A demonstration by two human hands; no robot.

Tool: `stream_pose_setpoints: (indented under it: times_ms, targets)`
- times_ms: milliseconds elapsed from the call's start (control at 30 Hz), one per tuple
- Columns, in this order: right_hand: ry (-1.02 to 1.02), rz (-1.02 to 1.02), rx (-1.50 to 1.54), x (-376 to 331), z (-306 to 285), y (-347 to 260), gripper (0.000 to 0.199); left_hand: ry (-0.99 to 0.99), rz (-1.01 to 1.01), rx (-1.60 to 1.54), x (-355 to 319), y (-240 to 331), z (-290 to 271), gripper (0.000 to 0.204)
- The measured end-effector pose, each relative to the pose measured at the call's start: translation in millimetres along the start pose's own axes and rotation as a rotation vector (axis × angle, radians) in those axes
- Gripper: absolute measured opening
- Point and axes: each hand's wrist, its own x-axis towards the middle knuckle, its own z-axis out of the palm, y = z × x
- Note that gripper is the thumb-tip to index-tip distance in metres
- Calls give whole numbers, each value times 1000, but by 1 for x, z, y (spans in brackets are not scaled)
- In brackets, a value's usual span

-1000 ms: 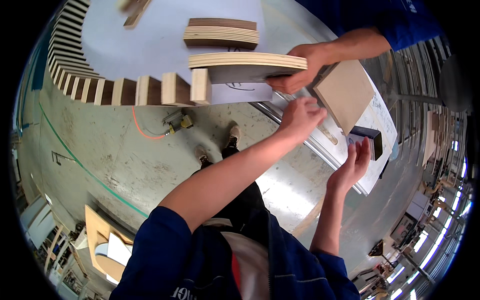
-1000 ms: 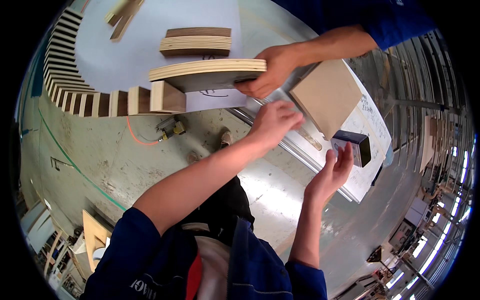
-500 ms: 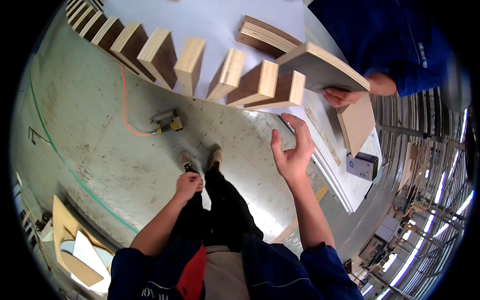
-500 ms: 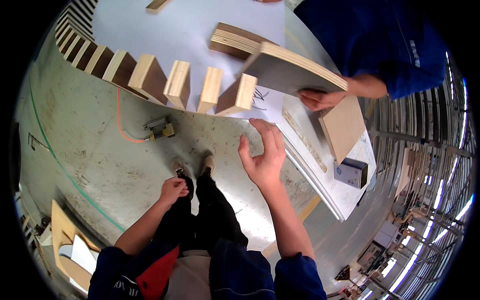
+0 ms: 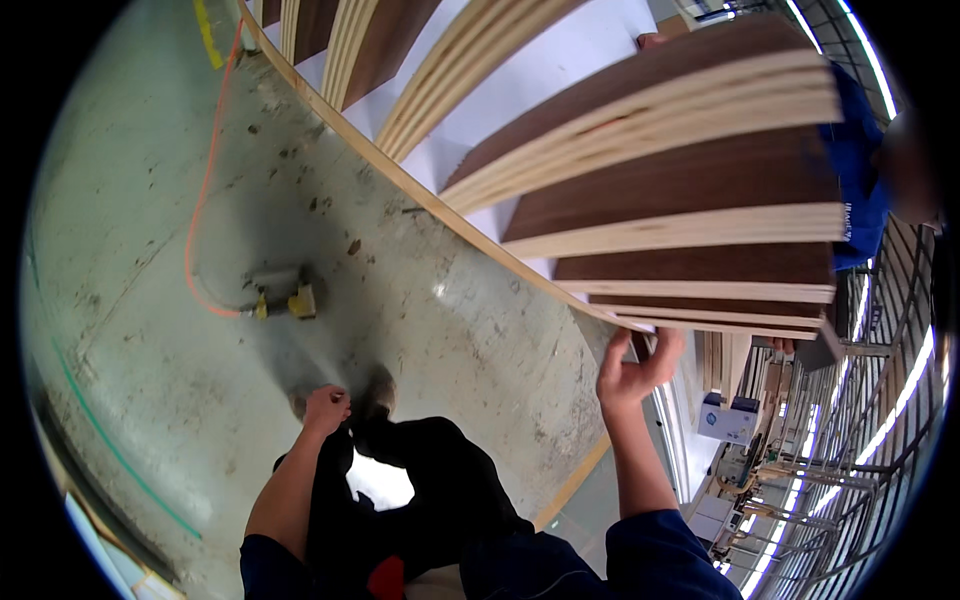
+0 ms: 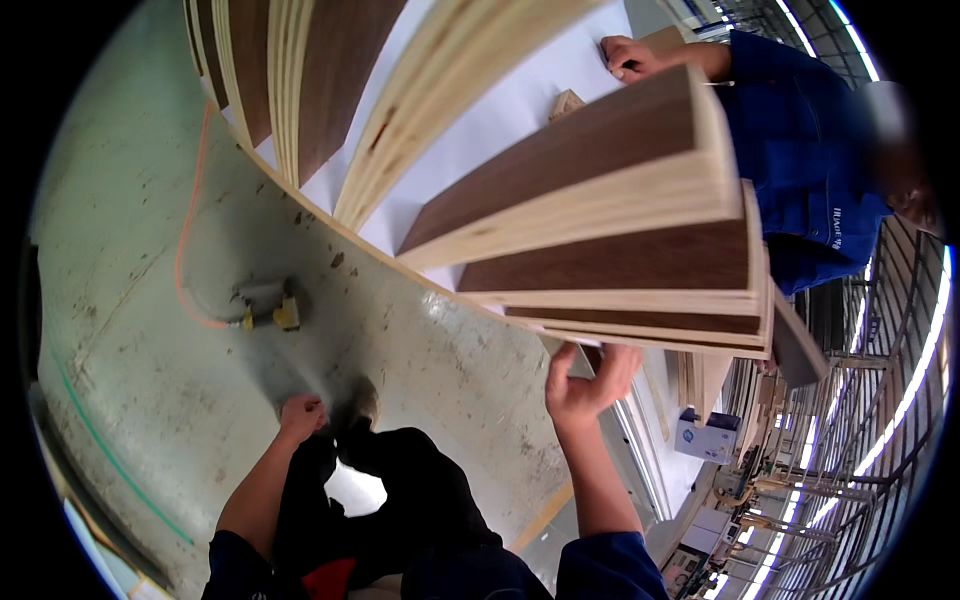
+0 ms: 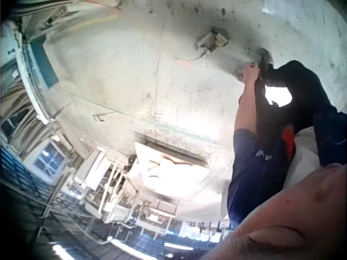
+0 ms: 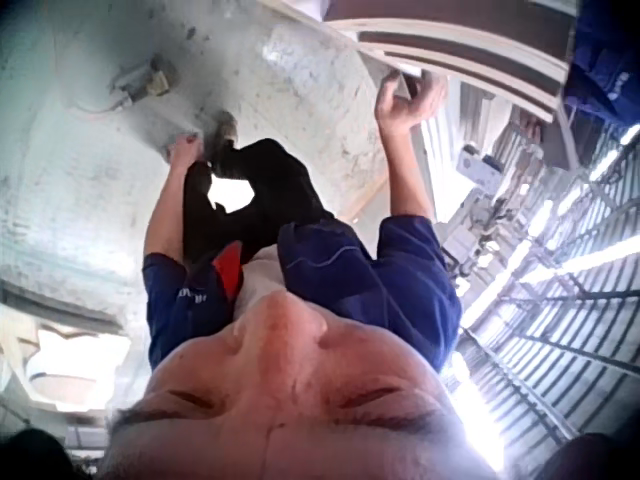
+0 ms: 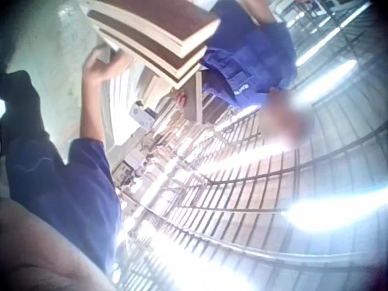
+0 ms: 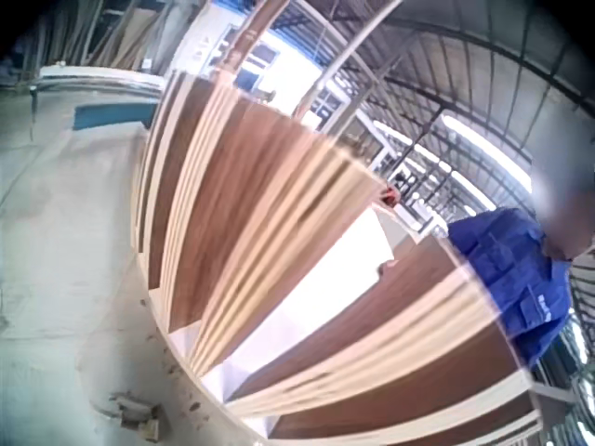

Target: The person assembles a curved wooden structure by attaching vertical slats to a base using a pneumatic nail gun. They position each slat, secure it with nails, and then fit a larger dark panel into the frame.

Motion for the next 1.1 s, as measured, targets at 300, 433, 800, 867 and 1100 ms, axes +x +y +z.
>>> stream_pose_setpoints:
  times_ms: [300,433,800,867,1100]
  targets:
    - [104,-38,-60,-14,11,7,44,215,325,801,202,0,-76,50]
    - [203,-22,-121,-6,17,-7,43,272,351,952,269,-17,-91,72]
    - [419,-169,-275,-1,33,-3,45,243,293,1082,383,-92,-93,79]
    - [396,-169,-271,1,31,-8,45,248,321,1079,402,-112,-82,74]
    - [401,-168,-284,-7,34,0,47,192,323,1235,423,-136,-50,69]
